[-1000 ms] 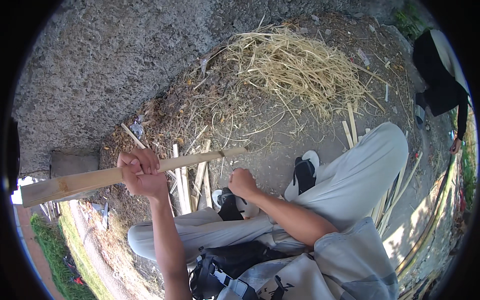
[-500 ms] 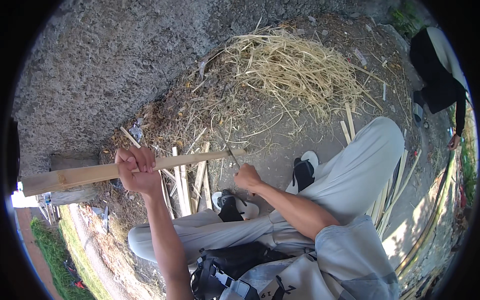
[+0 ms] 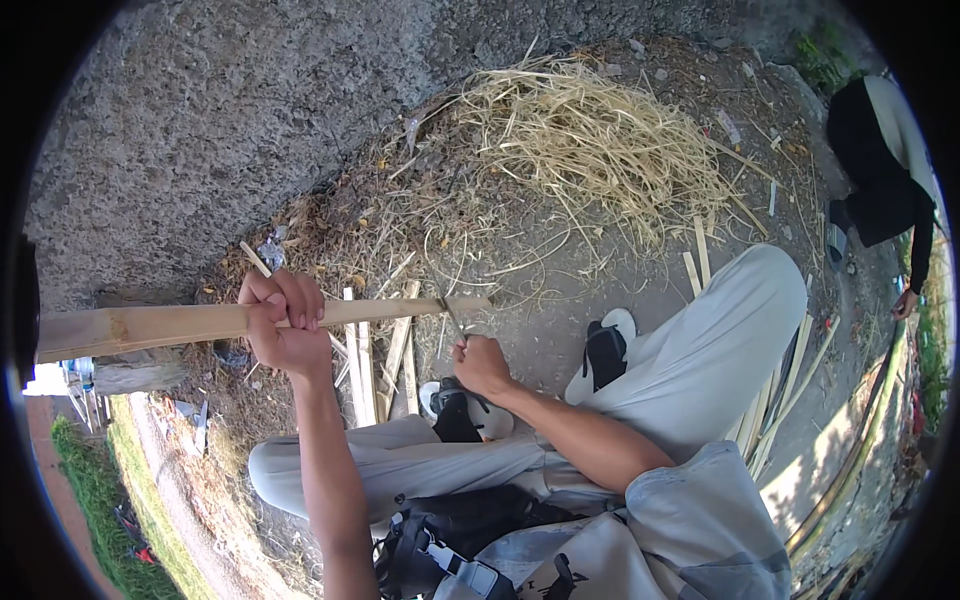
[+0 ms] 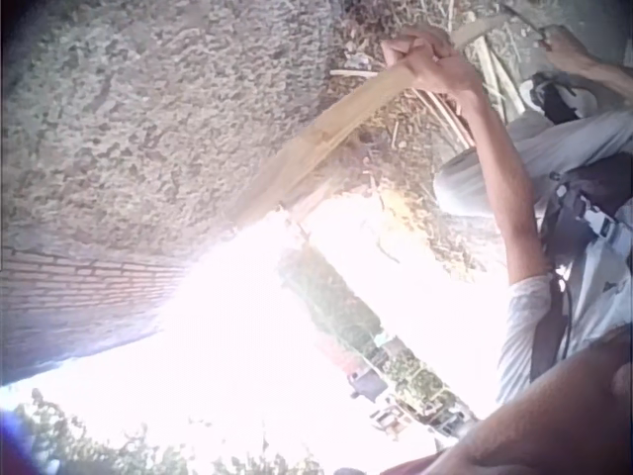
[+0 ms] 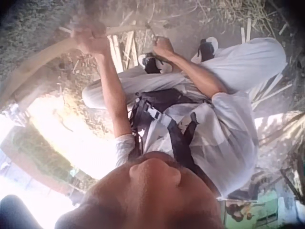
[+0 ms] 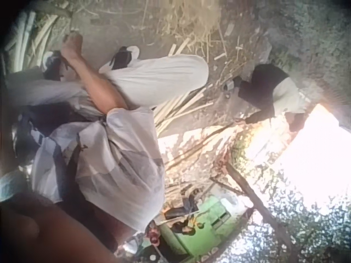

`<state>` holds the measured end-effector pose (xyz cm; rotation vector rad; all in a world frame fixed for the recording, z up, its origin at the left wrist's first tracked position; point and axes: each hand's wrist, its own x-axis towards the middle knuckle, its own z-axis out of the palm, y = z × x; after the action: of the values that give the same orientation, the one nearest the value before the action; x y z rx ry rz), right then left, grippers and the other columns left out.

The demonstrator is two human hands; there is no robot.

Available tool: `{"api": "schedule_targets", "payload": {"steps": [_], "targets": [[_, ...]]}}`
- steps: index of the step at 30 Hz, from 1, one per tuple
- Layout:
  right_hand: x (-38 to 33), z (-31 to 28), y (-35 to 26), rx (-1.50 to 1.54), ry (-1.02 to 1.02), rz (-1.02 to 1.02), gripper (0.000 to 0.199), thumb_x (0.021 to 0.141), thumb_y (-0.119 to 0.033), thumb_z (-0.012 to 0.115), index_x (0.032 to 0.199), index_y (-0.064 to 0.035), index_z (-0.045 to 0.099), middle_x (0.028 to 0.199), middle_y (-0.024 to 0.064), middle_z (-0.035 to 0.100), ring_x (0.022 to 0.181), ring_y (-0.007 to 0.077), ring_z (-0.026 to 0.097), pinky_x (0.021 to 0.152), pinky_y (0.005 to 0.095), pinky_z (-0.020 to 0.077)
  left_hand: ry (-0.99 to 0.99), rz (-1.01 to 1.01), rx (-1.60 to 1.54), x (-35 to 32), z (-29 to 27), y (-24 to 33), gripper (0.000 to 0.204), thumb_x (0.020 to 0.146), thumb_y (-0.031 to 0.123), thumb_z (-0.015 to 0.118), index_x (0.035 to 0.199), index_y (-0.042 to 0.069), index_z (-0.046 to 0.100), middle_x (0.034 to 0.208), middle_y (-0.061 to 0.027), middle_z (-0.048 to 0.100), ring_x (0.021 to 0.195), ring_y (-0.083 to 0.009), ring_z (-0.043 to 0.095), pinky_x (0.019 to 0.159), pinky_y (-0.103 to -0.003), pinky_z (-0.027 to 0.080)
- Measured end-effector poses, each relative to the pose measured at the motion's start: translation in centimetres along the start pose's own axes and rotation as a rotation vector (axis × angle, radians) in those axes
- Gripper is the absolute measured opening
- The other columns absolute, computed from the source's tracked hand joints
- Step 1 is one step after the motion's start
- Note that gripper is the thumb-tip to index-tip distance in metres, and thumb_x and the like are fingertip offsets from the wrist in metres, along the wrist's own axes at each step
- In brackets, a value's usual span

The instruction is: The person scrapes a bamboo stalk with a machete and removes thin strips by hand.

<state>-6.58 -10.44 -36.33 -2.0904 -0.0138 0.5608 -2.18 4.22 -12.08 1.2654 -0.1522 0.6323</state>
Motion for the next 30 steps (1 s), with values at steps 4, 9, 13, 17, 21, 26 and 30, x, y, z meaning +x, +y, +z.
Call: {"api": "schedule_targets", "payload": {"steps": [4,9,13,17,21,26,30], "targets": [[-1.4,-0.1,-1.2,0.106,0.065,-0.144,0.025,0.084,-0.020,0.063,0.079,0.0045,0.066,0.080,0.0238,0.067,0.078,0.0395,0.067,0.069,0.0435,0.0523,0.051,0.024,-0.029,-0.1,-0.2,0.1,0.018,0.078,0.009,0.040,0.063,0.010,0.029,0.047,-0.0035,0.031,0.038,-0.0092,0.024,0.037,-0.024,0.025],[1.7,-1.5,4.5,-0.082,-0.220,0.278,0.030,0.084,-0.023,0.064,0.086,0.0066,0.066,0.086,0.0277,0.066,0.091,0.0428,0.064,0.078,0.0445,0.0529,0.100,0.050,0.012,-0.3,-0.8,-0.1,0.020,0.079,0.008,0.038,0.063,0.010,0.028,0.047,-0.0030,0.031,0.038,-0.0089,0.024,0.036,-0.024,0.024],[-1.2,-0.4,-2.4,0.140,0.151,-0.310,0.036,0.088,-0.024,0.063,0.070,0.0068,0.062,0.059,0.0198,0.061,0.057,0.0316,0.065,0.053,0.0412,0.0472,0.121,0.031,0.088,-0.1,0.9,-0.3,0.019,0.078,0.009,0.038,0.061,0.011,0.029,0.045,-0.0025,0.030,0.037,-0.0095,0.024,0.036,-0.025,0.026],[-1.1,-1.1,-2.3,0.207,0.091,-0.270,0.033,0.087,-0.024,0.062,0.082,0.0087,0.065,0.064,0.0254,0.064,0.066,0.0382,0.067,0.064,0.0423,0.0541,0.156,0.090,0.037,-0.9,1.5,0.0,0.019,0.079,0.007,0.038,0.063,0.009,0.029,0.048,-0.0039,0.032,0.039,-0.0087,0.025,0.037,-0.023,0.025],[1.6,-1.2,3.0,0.048,-0.208,0.298,0.029,0.088,-0.022,0.061,0.077,0.0046,0.064,0.062,0.0198,0.063,0.058,0.0316,0.065,0.058,0.0388,0.0507,0.123,0.120,0.026,-1.3,2.1,-0.1,0.018,0.079,0.006,0.038,0.063,0.008,0.029,0.048,-0.0042,0.032,0.039,-0.0084,0.025,0.036,-0.022,0.024],[-1.8,-1.6,-4.2,0.165,0.043,-0.181,0.032,0.088,-0.026,0.061,0.081,0.0043,0.067,0.068,0.0243,0.064,0.067,0.0384,0.066,0.064,0.0418,0.0536,0.097,0.069,0.083,-1.0,2.1,-0.3,0.018,0.078,0.006,0.038,0.063,0.009,0.029,0.047,-0.0043,0.032,0.039,-0.0085,0.024,0.036,-0.024,0.025],[-0.5,-0.5,-1.6,0.107,0.009,-0.172,0.030,0.086,-0.025,0.062,0.088,0.0044,0.067,0.077,0.0268,0.066,0.082,0.0396,0.067,0.072,0.0438,0.0535,0.090,0.045,-0.003,-0.7,0.5,0.0,0.017,0.078,0.009,0.039,0.063,0.011,0.030,0.047,-0.0023,0.032,0.037,-0.0086,0.025,0.036,-0.023,0.026]]}}
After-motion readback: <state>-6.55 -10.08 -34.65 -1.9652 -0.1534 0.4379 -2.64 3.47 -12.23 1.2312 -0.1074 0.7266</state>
